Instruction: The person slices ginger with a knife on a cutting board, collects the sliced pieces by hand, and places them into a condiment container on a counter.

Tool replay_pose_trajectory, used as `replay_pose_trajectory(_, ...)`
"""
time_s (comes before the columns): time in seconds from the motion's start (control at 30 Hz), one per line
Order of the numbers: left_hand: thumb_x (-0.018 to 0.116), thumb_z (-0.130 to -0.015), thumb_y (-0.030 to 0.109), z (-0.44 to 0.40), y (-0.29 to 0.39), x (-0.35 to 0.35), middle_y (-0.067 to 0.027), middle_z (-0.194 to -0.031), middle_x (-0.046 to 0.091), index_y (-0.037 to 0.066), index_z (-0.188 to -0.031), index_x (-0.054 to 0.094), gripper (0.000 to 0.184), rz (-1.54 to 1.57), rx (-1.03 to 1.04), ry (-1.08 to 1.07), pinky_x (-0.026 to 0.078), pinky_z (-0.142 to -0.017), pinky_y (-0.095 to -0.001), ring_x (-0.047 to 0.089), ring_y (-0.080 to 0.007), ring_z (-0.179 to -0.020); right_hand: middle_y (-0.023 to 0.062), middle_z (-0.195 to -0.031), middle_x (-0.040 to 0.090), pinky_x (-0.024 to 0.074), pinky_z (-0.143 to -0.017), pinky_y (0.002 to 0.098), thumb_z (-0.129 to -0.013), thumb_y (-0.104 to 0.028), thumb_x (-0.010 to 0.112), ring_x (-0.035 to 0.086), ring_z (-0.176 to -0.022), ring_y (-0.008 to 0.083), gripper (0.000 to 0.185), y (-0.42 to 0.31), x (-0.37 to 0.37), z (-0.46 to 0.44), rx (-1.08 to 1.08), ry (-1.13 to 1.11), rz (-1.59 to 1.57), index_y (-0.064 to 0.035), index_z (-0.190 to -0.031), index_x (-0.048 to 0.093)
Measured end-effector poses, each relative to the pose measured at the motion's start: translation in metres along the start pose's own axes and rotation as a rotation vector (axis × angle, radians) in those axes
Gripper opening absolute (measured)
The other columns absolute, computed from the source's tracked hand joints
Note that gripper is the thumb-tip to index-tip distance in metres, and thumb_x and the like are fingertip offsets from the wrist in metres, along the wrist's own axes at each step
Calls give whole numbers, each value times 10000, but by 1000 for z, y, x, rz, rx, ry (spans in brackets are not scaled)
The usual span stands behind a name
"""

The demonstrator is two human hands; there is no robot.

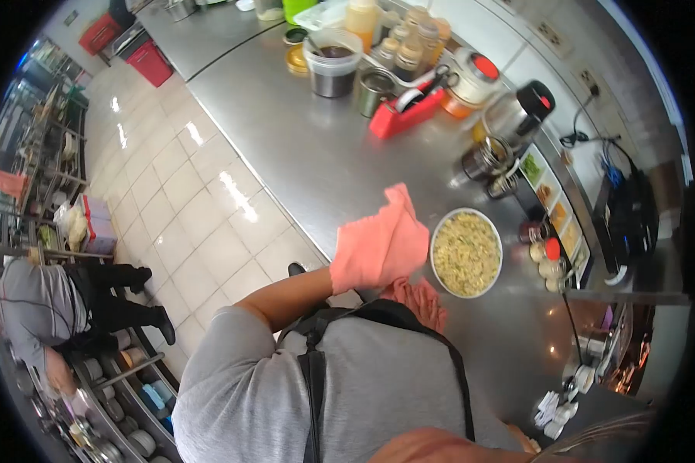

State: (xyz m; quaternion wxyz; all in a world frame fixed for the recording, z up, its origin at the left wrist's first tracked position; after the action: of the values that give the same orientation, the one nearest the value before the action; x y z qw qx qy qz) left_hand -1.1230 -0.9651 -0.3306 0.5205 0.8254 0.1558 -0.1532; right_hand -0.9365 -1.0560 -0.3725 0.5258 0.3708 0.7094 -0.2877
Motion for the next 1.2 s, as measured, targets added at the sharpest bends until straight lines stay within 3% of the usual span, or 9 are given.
replay_pose_trajectory(0.43,755,-554,119,-56,-86,-305,-49,-1020,663,119,-839,747,285,-711,-252,-363,554,-646,-450,653,-259,-952,122,-1435,493,224,-1130,556,-808,-437,698,339,-1400,369,639,-107,55,-253,-164,106,-35,-150,-1361,558)
replay_pose_trajectory(0.6,771,-524,98,-66,-68,-351,-50,-1008,666,115,-815,751,292,-986,-375,-595,558,-628,-459,655,-263,-943,130,-1464,451,220,-1161,525,-761,-383,758,259,-1410,446,558,-98,49,-289,120,-221,-107,-186,-1267,625)
replay_pose_trajectory(0.7,746,-578,115,-74,-69,-349,-61,-1061,651,122,-882,732,305,-1034,-289,-635,534,-692,-453,637,-270,-987,130,-1446,469,322,-1116,501,-837,-379,703,332,-1400,379,561,-141,24,-314,-92,-15,-192,-150,-1329,566)
replay_pose_trajectory(0.77,718,-637,135,-77,-75,-346,-72,-1117,635,129,-953,711,317,-1037,-169,-609,510,-759,-445,618,-276,-1033,108,-1440,480,402,-1058,467,-894,-363,654,406,-1361,306,559,-126,76,-317,403,-535,-971,-120,-1375,507)
replay_pose_trajectory(0.87,675,-726,166,-82,-102,-359,-89,-1200,610,140,-1060,680,336,-970,109,-501,474,-860,-433,590,-285,-1102,64,-1128,641,523,-680,299,-943,-349,607,631,-889,154,371,-198,48,-342,599,-443,-1810,-93,-1212,598)
replay_pose_trajectory(0.93,646,-785,186,-88,-146,-401,-100,-1256,594,147,-1132,660,349,-919,267,-410,449,-928,-425,571,-292,-1148,102,-1284,587,525,-920,340,-989,-289,546,603,-1133,200,497,-237,103,-413,592,-130,-2023,-37,-1404,445)
replay_pose_trajectory(1.0,618,-844,207,-85,-213,-454,-111,-1312,578,154,-1203,639,364,-883,354,-335,425,-995,-418,552,-298,-1194,113,-1203,613,528,-908,342,-1007,-274,504,621,-1083,208,391,-256,116,-471,493,-110,-1926,-17,-1302,519)
replay_pose_trajectory(1.1,575,-933,238,-39,-372,-560,-128,-1395,554,165,-1310,608,386,-764,-41,-215,388,-1096,-406,524,-308,-1262,108,-1158,611,531,-895,344,-999,-220,503,624,-1055,211,294,-289,107,-570,307,-142,-2031,-1,-1190,548)
replay_pose_trajectory(1.2,542,-927,181,162,-528,-681,-152,-1334,596,98,-1244,646,344,-615,-903,494,459,-1026,-431,566,-325,-1202,104,-1134,608,529,-873,342,-990,-206,512,627,-1024,214,295,-285,128,-679,517,-64,-2141,-4,-1203,545)
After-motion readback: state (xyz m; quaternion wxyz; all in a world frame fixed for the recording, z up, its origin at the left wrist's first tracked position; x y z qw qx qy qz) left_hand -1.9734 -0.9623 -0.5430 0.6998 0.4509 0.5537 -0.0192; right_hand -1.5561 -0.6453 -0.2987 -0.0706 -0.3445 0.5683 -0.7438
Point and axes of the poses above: each hand's wrist, its own z-axis away from the middle knuckle, its own x-axis out of the palm, y = z × x, the point moved 6 cm from there along -z, towards the middle knuckle
